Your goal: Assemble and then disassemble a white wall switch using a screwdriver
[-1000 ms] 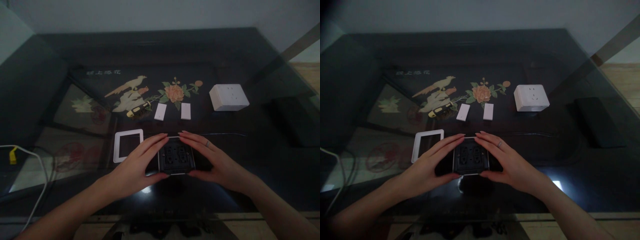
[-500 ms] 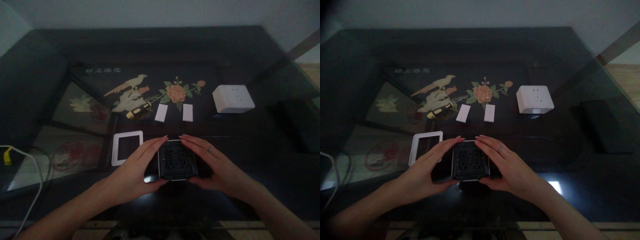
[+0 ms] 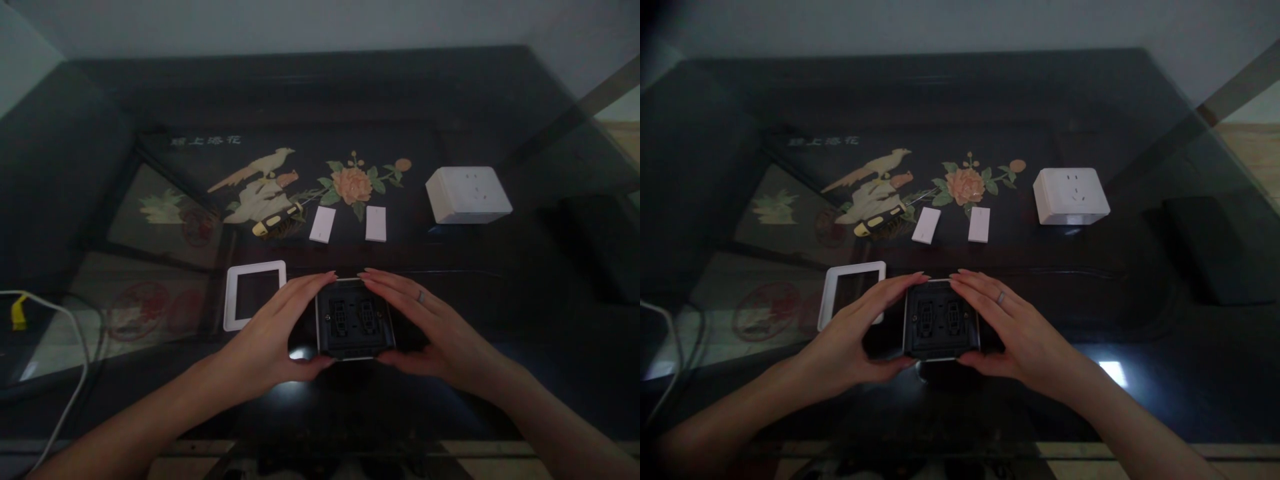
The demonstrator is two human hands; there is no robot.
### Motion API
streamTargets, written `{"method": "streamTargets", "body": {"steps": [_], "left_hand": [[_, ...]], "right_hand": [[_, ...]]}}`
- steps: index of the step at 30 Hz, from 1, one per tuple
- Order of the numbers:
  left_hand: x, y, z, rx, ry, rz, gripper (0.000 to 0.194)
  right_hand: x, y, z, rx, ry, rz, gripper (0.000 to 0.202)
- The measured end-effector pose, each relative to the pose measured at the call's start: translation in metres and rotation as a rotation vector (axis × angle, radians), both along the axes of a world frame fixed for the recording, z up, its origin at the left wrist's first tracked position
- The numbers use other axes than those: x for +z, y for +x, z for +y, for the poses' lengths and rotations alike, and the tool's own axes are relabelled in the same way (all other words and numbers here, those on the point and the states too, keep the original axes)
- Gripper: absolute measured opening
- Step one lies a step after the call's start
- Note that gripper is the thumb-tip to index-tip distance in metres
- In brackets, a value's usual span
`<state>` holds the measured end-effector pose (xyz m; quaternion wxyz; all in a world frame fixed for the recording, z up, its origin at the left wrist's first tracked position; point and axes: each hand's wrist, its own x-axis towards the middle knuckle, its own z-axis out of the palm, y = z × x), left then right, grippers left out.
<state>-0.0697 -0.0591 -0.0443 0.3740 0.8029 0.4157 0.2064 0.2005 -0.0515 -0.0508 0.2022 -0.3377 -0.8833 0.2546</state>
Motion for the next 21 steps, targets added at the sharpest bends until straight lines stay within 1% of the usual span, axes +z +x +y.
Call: {"method": "streamTargets", "body": {"steps": [4, 6, 11, 15, 21], "left_hand": [[0.002, -0.001, 0.0, -0.012, 0.004, 0.021, 0.087], [0.002, -0.002, 0.0, -0.033, -0.009, 0.045, 0.089], [0.002, -0.004, -0.002, -0.101, -0.041, 0.095, 0.106], [0.004, -0.003, -0.004, -0.089, -0.048, 0.113, 0.104], [0.005, -0.002, -0.002, -0.085, -0.044, 0.112, 0.098]], "right_hand": [[-0.001, 0.001, 0.0, 0.001, -0.018, 0.006, 0.073], [-0.001, 0.001, 0.0, 0.0, -0.05, 0.003, 0.078], [0.004, 0.006, 0.0, 0.014, -0.154, -0.026, 0.095], [0.007, 0.009, 0.0, 0.003, -0.214, -0.032, 0.094], [0.012, 0.013, -0.001, -0.018, -0.289, -0.014, 0.086]]}}
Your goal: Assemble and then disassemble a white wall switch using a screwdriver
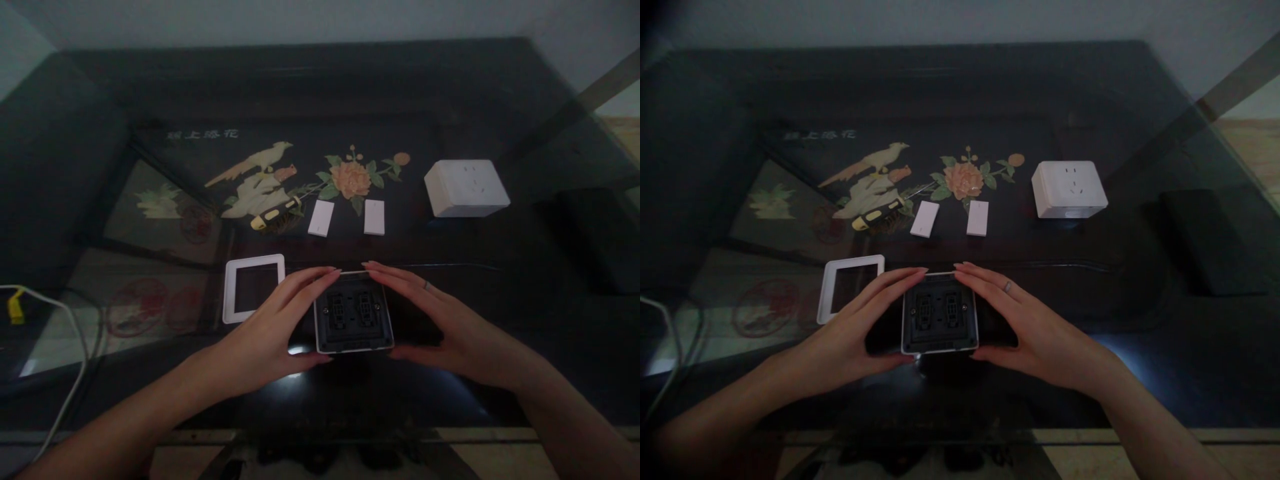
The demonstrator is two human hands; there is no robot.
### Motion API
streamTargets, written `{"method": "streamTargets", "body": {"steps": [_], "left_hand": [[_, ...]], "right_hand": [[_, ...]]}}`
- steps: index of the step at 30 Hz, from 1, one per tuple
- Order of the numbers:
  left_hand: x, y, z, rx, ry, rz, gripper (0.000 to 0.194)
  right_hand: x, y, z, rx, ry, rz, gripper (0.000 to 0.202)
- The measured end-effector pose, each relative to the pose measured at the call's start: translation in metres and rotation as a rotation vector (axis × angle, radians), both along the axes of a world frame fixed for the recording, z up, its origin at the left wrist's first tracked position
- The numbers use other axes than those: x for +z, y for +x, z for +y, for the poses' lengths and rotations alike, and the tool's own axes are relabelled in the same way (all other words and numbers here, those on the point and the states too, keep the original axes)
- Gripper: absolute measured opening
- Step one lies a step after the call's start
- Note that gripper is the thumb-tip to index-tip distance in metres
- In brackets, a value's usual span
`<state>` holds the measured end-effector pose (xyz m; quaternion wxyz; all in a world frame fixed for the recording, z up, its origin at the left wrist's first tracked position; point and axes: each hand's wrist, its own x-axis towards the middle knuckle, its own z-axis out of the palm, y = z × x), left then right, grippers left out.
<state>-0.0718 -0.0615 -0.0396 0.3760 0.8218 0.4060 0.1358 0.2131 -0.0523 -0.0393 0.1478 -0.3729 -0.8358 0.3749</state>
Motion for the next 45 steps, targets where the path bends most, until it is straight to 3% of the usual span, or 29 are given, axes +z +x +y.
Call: {"method": "streamTargets", "body": {"steps": [19, 27, 35, 45], "left_hand": [[-0.002, 0.0, -0.002, 0.006, -0.018, -0.039, 0.092], [-0.006, 0.005, -0.004, 0.072, 0.013, -0.103, 0.087], [-0.008, 0.009, -0.007, 0.183, -0.092, -0.219, 0.089], [-0.007, 0.007, -0.003, 0.117, -0.011, -0.153, 0.085]], "right_hand": [[0.004, -0.001, 0.001, -0.066, -0.04, 0.056, 0.076], [0.001, -0.008, -0.002, -0.095, 0.022, 0.094, 0.068], [-0.003, -0.01, -0.002, -0.121, 0.022, 0.125, 0.071], [-0.005, -0.011, -0.001, -0.144, -0.011, 0.12, 0.073]]}}
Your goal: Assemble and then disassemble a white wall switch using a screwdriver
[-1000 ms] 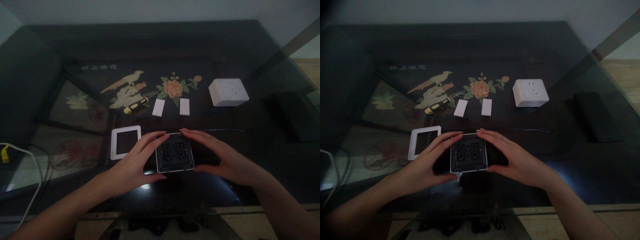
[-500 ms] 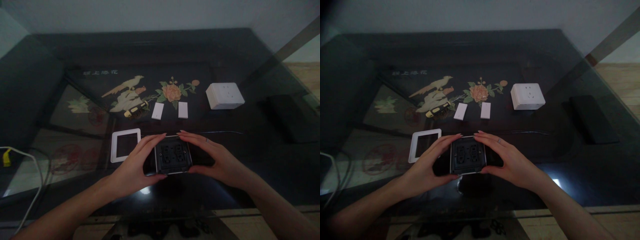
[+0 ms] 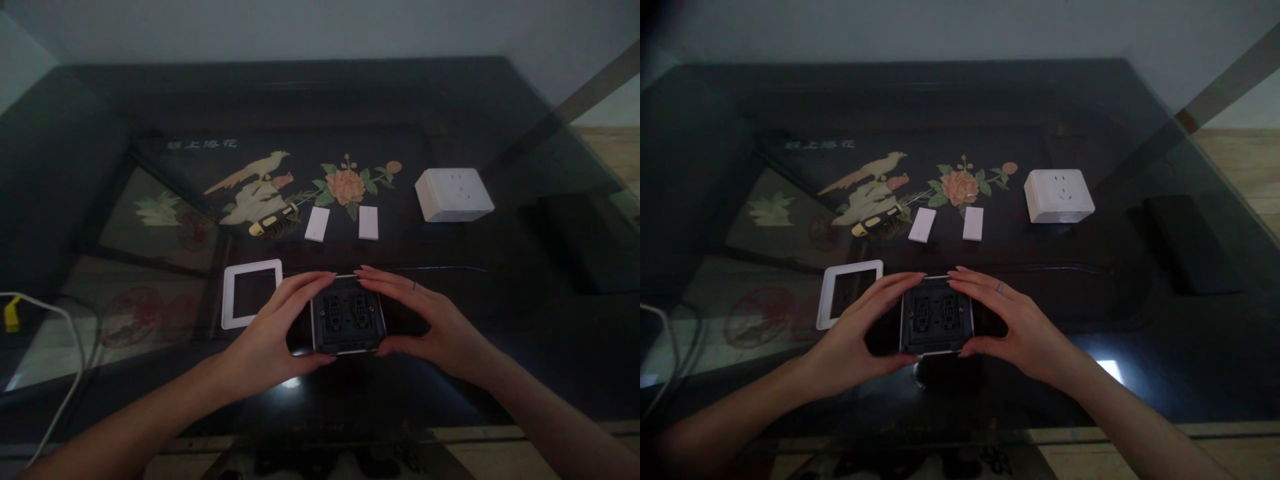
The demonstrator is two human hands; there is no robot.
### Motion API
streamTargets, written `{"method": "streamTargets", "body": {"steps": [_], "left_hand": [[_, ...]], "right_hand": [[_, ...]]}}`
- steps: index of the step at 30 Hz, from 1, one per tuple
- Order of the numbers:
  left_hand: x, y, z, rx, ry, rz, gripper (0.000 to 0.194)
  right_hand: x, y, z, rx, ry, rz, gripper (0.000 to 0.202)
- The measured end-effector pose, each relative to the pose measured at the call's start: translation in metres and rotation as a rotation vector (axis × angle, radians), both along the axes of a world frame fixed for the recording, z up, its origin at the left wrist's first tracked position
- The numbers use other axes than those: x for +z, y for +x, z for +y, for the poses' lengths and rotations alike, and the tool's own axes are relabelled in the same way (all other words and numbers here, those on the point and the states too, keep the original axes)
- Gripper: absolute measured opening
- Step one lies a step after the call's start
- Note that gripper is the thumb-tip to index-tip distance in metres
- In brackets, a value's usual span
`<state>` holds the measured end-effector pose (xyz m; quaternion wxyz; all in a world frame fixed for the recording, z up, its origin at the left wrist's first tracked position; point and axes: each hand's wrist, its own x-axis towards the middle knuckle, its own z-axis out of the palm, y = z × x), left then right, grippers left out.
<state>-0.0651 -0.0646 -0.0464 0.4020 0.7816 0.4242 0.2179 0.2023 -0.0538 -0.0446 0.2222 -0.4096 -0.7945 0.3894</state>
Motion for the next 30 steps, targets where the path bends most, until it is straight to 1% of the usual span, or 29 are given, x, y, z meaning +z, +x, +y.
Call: {"method": "streamTargets", "body": {"steps": [5, 7, 9, 11, 13, 14, 15, 17, 20, 22, 26, 30], "left_hand": [[-0.001, -0.001, -0.001, -0.046, 0.052, 0.066, 0.093], [-0.003, -0.001, -0.002, -0.068, 0.083, 0.089, 0.095], [-0.005, -0.002, -0.003, -0.087, 0.12, 0.099, 0.097], [-0.008, -0.002, -0.003, -0.102, 0.151, 0.1, 0.098], [-0.009, -0.003, -0.003, -0.11, 0.166, 0.11, 0.098], [-0.01, -0.004, -0.003, -0.112, 0.17, 0.117, 0.099], [-0.011, -0.004, -0.003, -0.112, 0.174, 0.124, 0.099], [-0.012, -0.005, -0.004, -0.117, 0.18, 0.158, 0.103], [-0.014, -0.005, -0.004, -0.119, 0.225, 0.215, 0.112], [-0.015, -0.005, -0.003, -0.1, 0.265, 0.237, 0.115], [-0.015, -0.004, -0.002, -0.047, 0.279, 0.286, 0.12], [-0.015, -0.004, -0.001, -0.03, 0.253, 0.3, 0.115]], "right_hand": [[0.0, 0.0, 0.002, 0.0, -0.02, 0.015, 0.077], [0.002, 0.001, 0.004, 0.001, -0.01, 0.033, 0.074], [0.005, 0.003, 0.008, -0.036, 0.025, 0.065, 0.063], [0.007, 0.005, 0.015, -0.13, 0.083, 0.075, 0.046], [0.006, 0.007, 0.027, -0.222, 0.174, 0.012, 0.037], [0.004, 0.007, 0.035, -0.254, 0.219, -0.043, 0.035], [0.002, 0.007, 0.045, -0.256, 0.276, -0.116, 0.036], [-0.005, 0.006, 0.065, -0.261, 0.324, -0.159, 0.039], [-0.016, 0.004, 0.092, -0.223, 0.335, -0.206, 0.049], [-0.021, 0.003, 0.102, -0.195, 0.329, -0.236, 0.048], [-0.025, 0.005, 0.104, -0.171, 0.333, -0.276, 0.044], [-0.025, 0.005, 0.1, -0.169, 0.355, -0.295, 0.044]]}}
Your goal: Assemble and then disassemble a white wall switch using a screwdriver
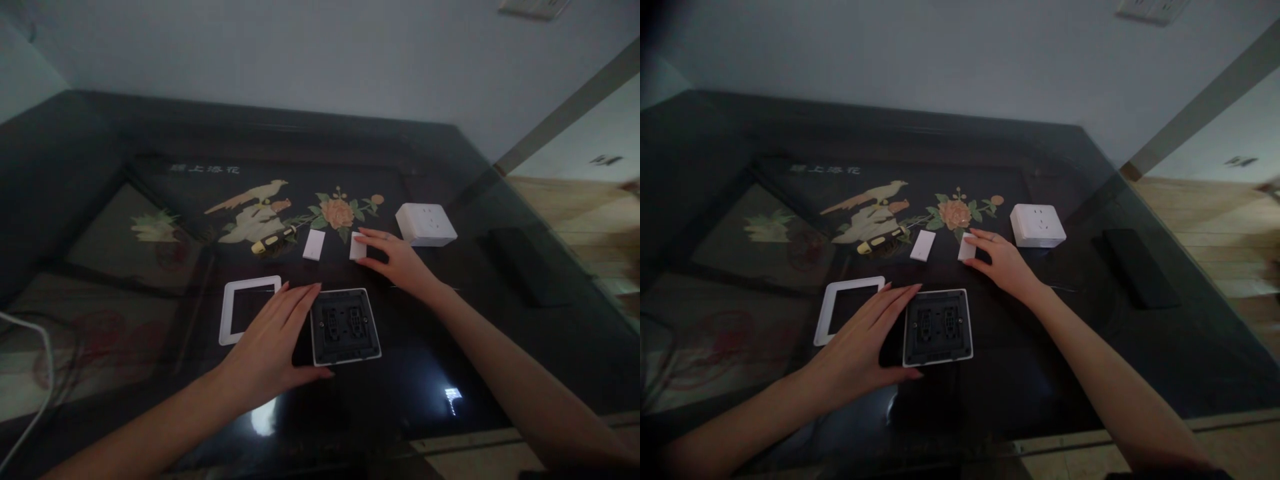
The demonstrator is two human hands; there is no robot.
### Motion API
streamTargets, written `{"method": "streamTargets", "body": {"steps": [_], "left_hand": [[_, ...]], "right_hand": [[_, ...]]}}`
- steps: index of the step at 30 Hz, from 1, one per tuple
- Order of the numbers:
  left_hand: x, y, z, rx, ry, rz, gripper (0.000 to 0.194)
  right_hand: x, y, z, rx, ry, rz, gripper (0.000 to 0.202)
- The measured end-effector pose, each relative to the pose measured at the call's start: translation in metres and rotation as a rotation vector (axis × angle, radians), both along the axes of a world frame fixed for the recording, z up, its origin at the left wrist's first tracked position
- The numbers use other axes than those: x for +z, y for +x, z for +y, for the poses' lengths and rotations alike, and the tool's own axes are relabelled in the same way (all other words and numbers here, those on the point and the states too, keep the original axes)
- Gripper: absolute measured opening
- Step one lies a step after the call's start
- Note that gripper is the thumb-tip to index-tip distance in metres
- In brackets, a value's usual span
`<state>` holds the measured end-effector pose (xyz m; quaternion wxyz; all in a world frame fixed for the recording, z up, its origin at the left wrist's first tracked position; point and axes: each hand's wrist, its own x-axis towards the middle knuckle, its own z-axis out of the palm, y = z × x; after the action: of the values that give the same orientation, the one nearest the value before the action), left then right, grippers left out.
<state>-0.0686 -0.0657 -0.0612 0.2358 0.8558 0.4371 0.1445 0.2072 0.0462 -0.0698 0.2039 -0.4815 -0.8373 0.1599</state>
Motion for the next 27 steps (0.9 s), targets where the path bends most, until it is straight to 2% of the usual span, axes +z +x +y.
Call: {"method": "streamTargets", "body": {"steps": [5, 12, 15, 19, 22, 25, 27], "left_hand": [[0.001, 0.0, 0.001, -0.01, -0.01, -0.017, 0.111], [0.001, 0.0, 0.001, 0.004, -0.026, 0.033, 0.105], [0.0, -0.001, 0.001, -0.002, -0.013, 0.055, 0.106], [0.001, -0.002, 0.001, -0.019, 0.025, 0.063, 0.108], [0.001, -0.002, 0.001, -0.032, 0.046, 0.041, 0.108], [0.0, -0.002, 0.002, -0.033, 0.051, 0.03, 0.108], [0.0, -0.002, 0.002, -0.035, 0.052, 0.032, 0.108]], "right_hand": [[0.0, -0.002, -0.001, -0.002, 0.033, -0.008, 0.039], [-0.007, -0.001, 0.002, 0.038, 0.07, -0.017, 0.043], [0.002, -0.001, -0.002, 0.043, 0.088, -0.023, 0.044], [0.034, -0.002, -0.027, 0.07, 0.123, -0.016, 0.045], [0.052, -0.004, -0.057, 0.168, 0.159, 0.033, 0.042], [0.049, -0.006, -0.082, 0.303, 0.141, 0.105, 0.04], [0.042, -0.006, -0.091, 0.328, 0.163, 0.136, 0.04]]}}
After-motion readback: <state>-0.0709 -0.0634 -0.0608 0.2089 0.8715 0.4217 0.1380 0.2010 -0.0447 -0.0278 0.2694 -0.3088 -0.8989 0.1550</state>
